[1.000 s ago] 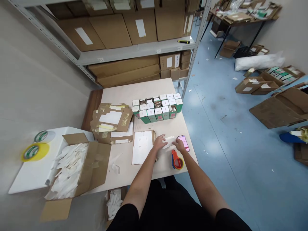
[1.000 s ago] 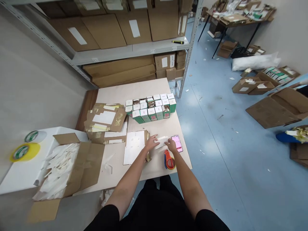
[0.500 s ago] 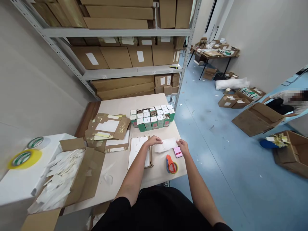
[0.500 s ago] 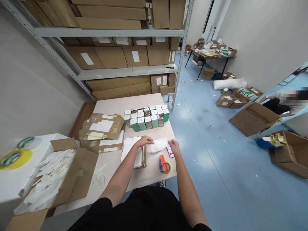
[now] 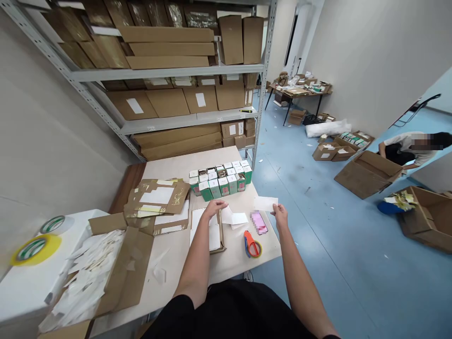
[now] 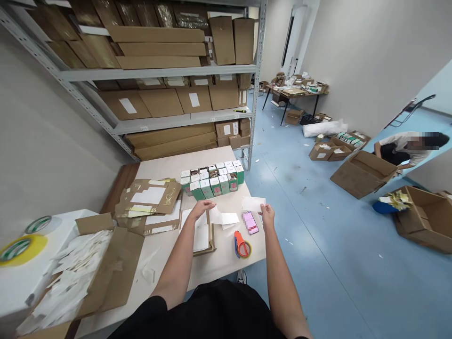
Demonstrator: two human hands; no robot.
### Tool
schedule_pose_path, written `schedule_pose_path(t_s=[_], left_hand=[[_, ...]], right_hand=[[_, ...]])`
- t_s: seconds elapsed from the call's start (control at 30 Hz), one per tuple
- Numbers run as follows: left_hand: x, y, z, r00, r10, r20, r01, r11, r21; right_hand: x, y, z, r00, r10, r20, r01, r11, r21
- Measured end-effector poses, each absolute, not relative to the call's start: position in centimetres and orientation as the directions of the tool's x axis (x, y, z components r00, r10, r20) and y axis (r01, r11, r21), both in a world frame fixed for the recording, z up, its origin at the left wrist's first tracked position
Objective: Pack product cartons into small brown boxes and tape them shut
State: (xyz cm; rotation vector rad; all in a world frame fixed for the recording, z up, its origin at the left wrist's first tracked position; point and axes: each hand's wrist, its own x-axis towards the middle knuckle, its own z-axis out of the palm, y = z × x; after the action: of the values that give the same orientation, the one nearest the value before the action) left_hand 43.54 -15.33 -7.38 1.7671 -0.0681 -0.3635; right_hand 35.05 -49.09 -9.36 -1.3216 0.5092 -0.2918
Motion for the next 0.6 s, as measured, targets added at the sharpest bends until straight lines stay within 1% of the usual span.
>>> schedule_pose_path(t_s=[0.1, 0.13, 0.2, 0.27, 0.3, 0.4, 0.43, 0.5, 0.57, 0.6], left_hand=[[43.3, -17.8, -8.0, 0.963, -0.206, -0.177, 0.128, -0.228, 0.965], [43.1, -18.9, -8.4, 0.969, -0.179, -0.169, 0.12, -0.256, 0.959], [42.4, -20.8, -9.3, 0.972, -0.186, -0.141, 0.072, -0.335, 0.939], [41.5, -21.2, -9.9, 0.977, -0.177, -0.121, 0.046, -0.382, 0.923], [41.0, -20.8, -10.0, 0.982, -0.146, -0.12, 0.054, -0.39, 0.919], [39.3, -17.4, -9.1, 0.983, -0.056, -0.173, 0.147, -0.311, 0.939], [38.6, -15.9, -8.5, 0.979, -0.07, -0.194, 0.169, -0.265, 0.949], [37.1, -13.1, -7.2, 0.963, -0.176, -0.205, 0.167, -0.208, 0.964], [35.5, -10.8, -5.9, 0.938, -0.279, -0.208, 0.147, -0.222, 0.964], [34.7, -9.9, -5.5, 0.931, -0.292, -0.217, 0.151, -0.233, 0.961]], right_hand=[[34.7, -47.4, -8.4, 0.911, -0.365, -0.192, -0.076, 0.308, -0.948], [34.6, -46.2, -8.2, 0.926, -0.324, -0.195, -0.082, 0.33, -0.94], [34.5, -43.6, -7.7, 0.942, -0.264, -0.206, -0.102, 0.36, -0.927], [34.4, -41.5, -7.2, 0.951, -0.232, -0.202, -0.115, 0.343, -0.932], [34.4, -40.8, -7.0, 0.955, -0.224, -0.192, -0.115, 0.316, -0.942], [34.4, -39.2, -6.2, 0.967, -0.2, -0.158, -0.113, 0.219, -0.969], [34.4, -38.6, -5.8, 0.972, -0.183, -0.147, -0.11, 0.198, -0.974], [34.6, -36.9, -5.0, 0.986, -0.125, -0.113, -0.092, 0.163, -0.982], [34.9, -34.3, -4.0, 0.996, -0.051, -0.074, -0.067, 0.132, -0.989], [35.1, -32.8, -3.5, 0.998, -0.016, -0.062, -0.059, 0.128, -0.99]])
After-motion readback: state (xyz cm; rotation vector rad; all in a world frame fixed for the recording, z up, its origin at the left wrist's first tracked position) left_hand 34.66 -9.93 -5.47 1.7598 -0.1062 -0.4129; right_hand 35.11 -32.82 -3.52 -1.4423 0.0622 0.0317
